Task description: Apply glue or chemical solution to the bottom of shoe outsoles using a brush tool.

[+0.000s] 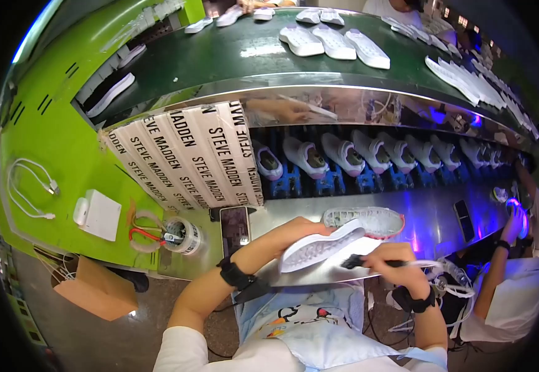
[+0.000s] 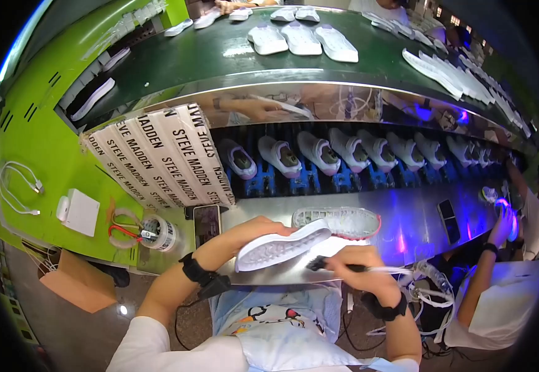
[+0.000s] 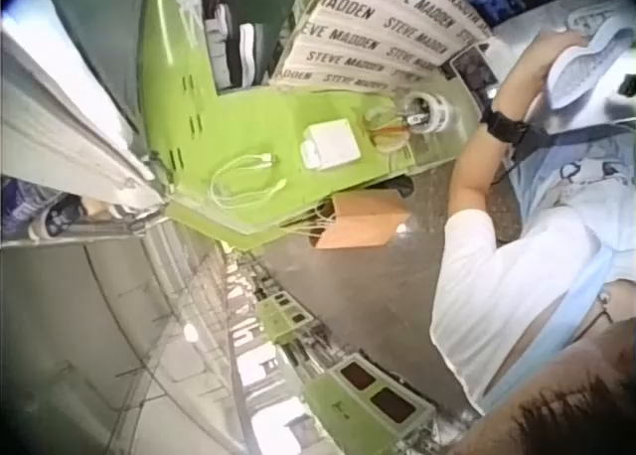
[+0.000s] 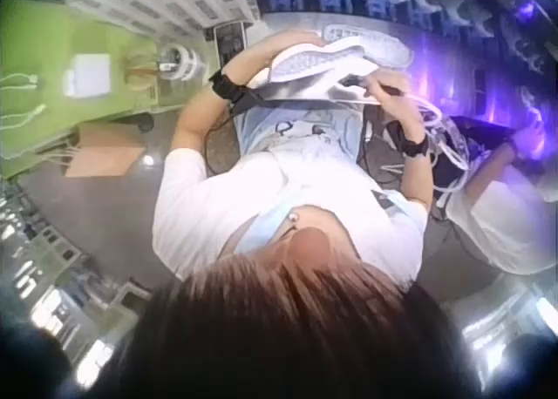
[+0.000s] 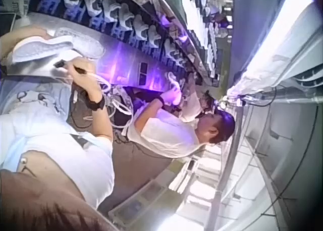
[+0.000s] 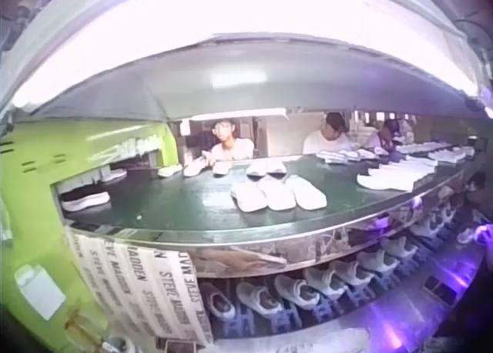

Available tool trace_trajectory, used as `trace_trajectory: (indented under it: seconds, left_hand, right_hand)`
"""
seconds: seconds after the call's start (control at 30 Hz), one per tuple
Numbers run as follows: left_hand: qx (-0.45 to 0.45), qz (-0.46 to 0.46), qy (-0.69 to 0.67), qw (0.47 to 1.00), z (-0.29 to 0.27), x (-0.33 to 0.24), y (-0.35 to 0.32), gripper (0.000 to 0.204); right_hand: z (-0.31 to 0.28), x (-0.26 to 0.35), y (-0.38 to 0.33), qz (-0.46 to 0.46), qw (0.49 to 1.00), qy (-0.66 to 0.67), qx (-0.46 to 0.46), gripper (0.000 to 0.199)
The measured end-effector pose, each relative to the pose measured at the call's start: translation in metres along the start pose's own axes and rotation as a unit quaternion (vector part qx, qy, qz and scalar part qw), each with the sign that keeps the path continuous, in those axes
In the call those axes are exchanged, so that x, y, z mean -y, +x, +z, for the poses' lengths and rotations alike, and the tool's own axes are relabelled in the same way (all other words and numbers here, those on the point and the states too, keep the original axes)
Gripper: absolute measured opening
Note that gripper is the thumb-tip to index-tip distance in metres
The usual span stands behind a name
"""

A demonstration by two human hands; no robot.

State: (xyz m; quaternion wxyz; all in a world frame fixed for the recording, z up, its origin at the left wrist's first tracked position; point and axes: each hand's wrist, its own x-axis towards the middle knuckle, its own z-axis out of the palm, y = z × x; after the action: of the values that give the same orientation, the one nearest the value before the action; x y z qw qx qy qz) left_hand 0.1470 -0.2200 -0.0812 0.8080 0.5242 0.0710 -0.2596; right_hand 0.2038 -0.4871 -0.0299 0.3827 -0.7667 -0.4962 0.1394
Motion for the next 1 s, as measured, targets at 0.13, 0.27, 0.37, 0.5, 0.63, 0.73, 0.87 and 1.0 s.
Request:
trace_trajectory:
  seconds: [0.13,0.27,0.37,0.5,0.63,0.73,0.87,1.0]
  left_hand:
    - [0.055,0.114,-0.197,0.972,0.009,-0.009,-0.016,0.044]
    - [0.176,0.345,-0.116,0.915,-0.051,-0.094,-0.048,0.043]
    - [0.185,0.456,-0.45,0.745,-0.109,-0.142,-0.124,0.042]
    - [-0.066,0.496,-0.288,0.817,-0.103,-0.189,-0.114,0.034]
    - [-0.355,0.345,0.272,0.825,-0.083,-0.285,-0.059,0.032]
    - [-0.555,0.249,0.57,0.552,-0.128,-0.319,0.006,0.069]
    - [-0.461,0.164,0.582,0.65,-0.137,-0.338,0.031,0.041]
    - [-0.364,0.336,0.192,0.847,-0.103,-0.328,0.029,0.026]
  right_hand:
    - [0.005,0.047,0.027,-0.056,0.977,0.019,-0.203,0.017]
    - [0.01,0.062,0.02,-0.126,0.925,0.249,-0.258,0.033]
    - [0.017,0.07,0.026,-0.112,0.878,0.33,-0.33,0.039]
    - [0.026,0.048,0.025,-0.078,0.88,0.366,-0.292,0.037]
    - [0.038,0.05,0.02,-0.072,0.892,0.329,-0.302,0.016]
    - [0.045,0.068,0.017,-0.047,0.878,0.324,-0.349,0.021]
    - [0.032,0.047,-0.005,0.019,0.895,0.306,-0.323,0.023]
    - [0.025,0.045,-0.004,0.057,0.844,0.339,-0.412,0.026]
